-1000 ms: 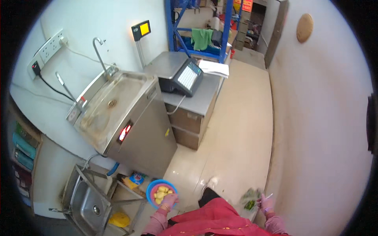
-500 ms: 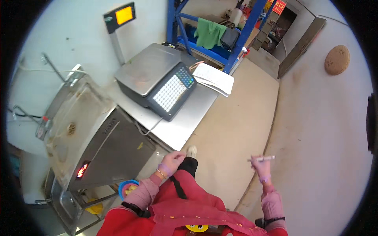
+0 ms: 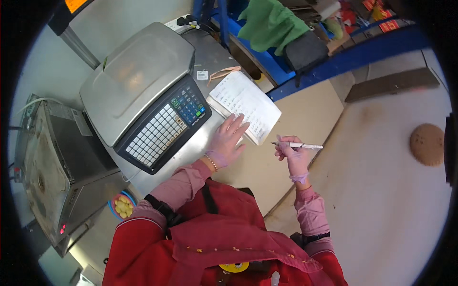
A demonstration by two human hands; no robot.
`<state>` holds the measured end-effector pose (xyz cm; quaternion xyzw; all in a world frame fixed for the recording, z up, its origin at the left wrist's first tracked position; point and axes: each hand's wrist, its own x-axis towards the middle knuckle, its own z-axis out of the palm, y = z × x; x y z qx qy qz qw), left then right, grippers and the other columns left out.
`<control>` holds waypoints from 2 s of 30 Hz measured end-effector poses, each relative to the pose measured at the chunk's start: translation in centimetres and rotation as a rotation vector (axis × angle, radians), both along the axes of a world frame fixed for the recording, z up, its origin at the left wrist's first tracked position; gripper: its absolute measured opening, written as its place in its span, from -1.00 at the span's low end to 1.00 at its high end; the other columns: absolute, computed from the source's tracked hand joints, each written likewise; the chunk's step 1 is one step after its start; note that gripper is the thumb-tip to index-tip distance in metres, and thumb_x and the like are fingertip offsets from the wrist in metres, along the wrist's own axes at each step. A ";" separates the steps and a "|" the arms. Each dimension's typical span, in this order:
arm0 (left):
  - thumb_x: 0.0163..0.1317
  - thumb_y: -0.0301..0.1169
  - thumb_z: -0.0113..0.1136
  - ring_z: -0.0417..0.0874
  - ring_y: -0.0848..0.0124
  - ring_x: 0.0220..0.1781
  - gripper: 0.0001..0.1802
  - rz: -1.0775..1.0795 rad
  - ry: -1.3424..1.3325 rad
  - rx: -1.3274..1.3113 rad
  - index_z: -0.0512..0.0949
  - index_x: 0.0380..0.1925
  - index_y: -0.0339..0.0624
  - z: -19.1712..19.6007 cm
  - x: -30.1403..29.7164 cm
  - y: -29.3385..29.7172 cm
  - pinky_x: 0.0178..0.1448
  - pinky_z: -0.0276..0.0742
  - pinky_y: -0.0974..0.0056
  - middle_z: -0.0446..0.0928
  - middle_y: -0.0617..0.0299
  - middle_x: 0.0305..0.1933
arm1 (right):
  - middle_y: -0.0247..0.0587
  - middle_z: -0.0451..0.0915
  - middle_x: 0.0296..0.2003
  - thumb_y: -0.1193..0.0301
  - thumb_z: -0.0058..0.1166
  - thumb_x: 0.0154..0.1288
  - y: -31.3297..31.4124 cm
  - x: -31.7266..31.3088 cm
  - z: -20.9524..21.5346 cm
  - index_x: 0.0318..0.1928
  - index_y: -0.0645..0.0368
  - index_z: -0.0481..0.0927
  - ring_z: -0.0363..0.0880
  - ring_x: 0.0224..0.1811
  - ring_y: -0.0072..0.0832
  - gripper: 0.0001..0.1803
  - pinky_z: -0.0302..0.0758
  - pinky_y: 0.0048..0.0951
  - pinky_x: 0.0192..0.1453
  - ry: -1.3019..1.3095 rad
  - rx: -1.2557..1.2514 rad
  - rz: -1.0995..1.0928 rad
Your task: Weighing bags of produce on an electronic scale and recording the results on a notepad.
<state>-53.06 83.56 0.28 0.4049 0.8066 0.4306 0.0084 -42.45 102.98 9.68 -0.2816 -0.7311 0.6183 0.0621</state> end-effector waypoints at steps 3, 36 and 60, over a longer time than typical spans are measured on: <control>0.05 -0.23 0.21 0.09 0.01 0.40 -0.29 0.073 -0.001 -0.135 0.27 0.25 -0.04 -1.5 -1.2 2.2 0.38 0.09 -0.01 0.13 0.06 0.39 | -0.26 0.58 -0.47 0.49 0.09 0.21 2.0 -3.5 -1.6 -0.22 0.25 0.53 0.53 -0.50 -0.64 -0.86 0.41 -0.66 -0.51 -0.030 -0.074 0.088; -0.02 -0.19 0.20 0.26 -0.09 0.27 -0.41 0.540 0.090 -0.396 0.41 0.11 0.15 -3.8 0.0 4.9 0.33 0.22 -0.04 0.20 -0.04 0.31 | -0.17 0.59 -0.40 0.54 0.03 0.27 3.6 -20.2 -15.8 -0.15 0.29 0.48 0.59 -0.43 -0.54 -0.84 0.52 -0.61 -0.36 0.245 -0.350 0.602; 0.06 -0.26 0.11 0.27 0.14 0.29 -0.48 0.465 0.115 -0.421 0.39 0.09 -0.04 -3.7 -0.2 5.1 0.31 0.22 0.06 0.27 0.22 0.31 | -0.33 0.59 -0.40 0.55 0.18 0.07 6.3 -19.1 -15.9 -0.19 0.24 0.57 0.51 -0.35 -0.65 -0.77 0.47 -0.61 -0.28 0.310 -0.146 0.602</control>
